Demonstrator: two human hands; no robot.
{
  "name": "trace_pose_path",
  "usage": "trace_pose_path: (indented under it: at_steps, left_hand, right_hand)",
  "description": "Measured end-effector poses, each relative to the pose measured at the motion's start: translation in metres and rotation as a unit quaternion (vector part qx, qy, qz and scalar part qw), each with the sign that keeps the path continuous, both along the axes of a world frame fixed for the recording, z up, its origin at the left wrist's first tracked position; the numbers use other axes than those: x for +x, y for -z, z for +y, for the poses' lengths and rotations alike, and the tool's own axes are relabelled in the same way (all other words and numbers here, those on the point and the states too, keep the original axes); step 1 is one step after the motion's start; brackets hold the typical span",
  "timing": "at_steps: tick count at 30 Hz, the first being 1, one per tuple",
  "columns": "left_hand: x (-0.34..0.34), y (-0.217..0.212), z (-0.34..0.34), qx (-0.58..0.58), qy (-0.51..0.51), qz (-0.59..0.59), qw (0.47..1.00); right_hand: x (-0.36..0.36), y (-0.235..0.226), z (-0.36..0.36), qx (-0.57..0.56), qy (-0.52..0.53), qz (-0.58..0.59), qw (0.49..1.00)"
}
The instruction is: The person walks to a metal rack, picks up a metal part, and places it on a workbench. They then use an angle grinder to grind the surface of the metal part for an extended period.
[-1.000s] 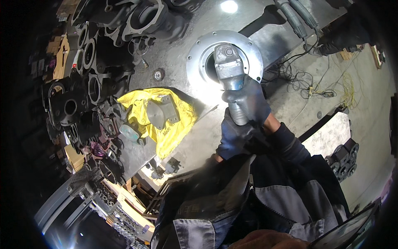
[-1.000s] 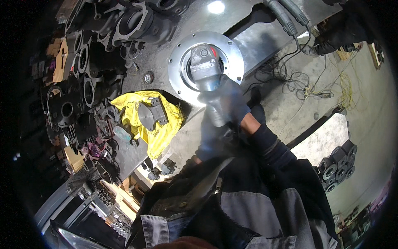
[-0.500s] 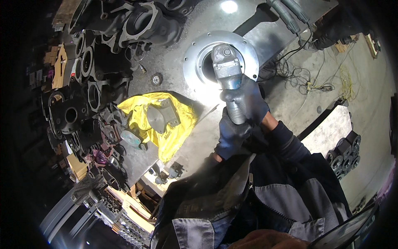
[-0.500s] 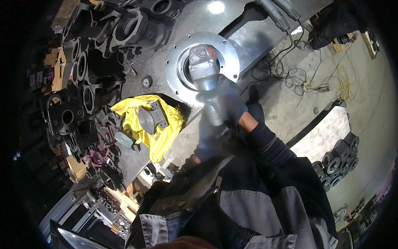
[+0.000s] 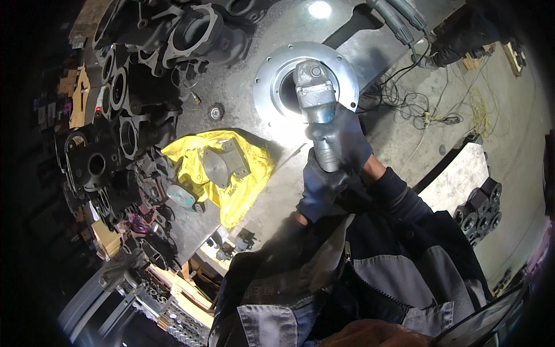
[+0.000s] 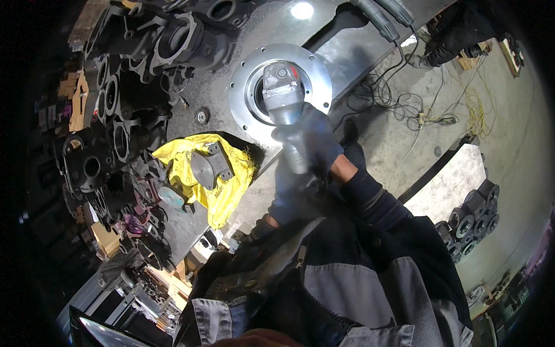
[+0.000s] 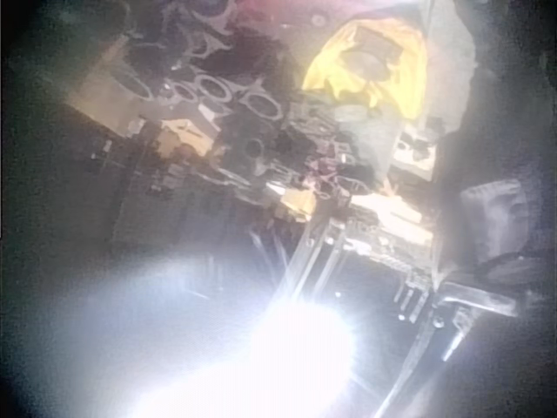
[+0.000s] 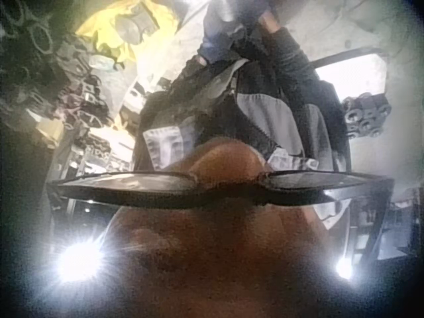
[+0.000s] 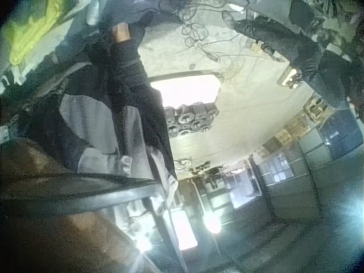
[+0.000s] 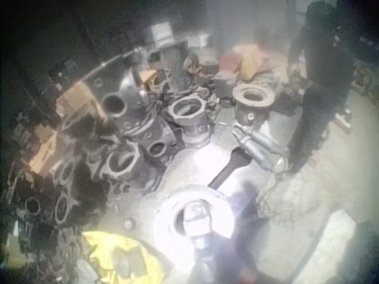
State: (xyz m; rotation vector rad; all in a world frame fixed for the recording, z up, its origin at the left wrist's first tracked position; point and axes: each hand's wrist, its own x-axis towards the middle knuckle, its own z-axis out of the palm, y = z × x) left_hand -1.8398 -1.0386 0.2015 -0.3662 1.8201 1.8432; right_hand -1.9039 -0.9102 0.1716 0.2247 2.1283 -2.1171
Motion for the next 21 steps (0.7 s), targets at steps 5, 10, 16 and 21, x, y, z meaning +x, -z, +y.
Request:
trace_pose_path:
  at_steps: [5, 10, 16, 21]
  left_hand:
    - [-0.008, 0.004, -0.001, -0.047, 0.03, 0.077, 0.995]
    - [-0.012, -0.01, -0.012, -0.237, 0.204, 0.158, 0.936]
    - [-0.118, -0.03, -0.061, -0.433, 0.026, 0.525, 0.732]
    - [-0.218, 0.011, -0.05, -0.444, 0.17, 0.324, 0.818]
  right_hand:
    - [0.001, -0.003, -0.002, 0.046, 0.013, 0.046, 0.998]
    - [0.003, -0.007, 0.014, 0.03, -0.003, 0.052, 0.998]
    - [0.012, -0.033, 0.056, -0.028, 0.005, 0.039, 0.999]
    - [0.003, -0.056, 0.087, -0.036, 0.088, 0.039, 0.995]
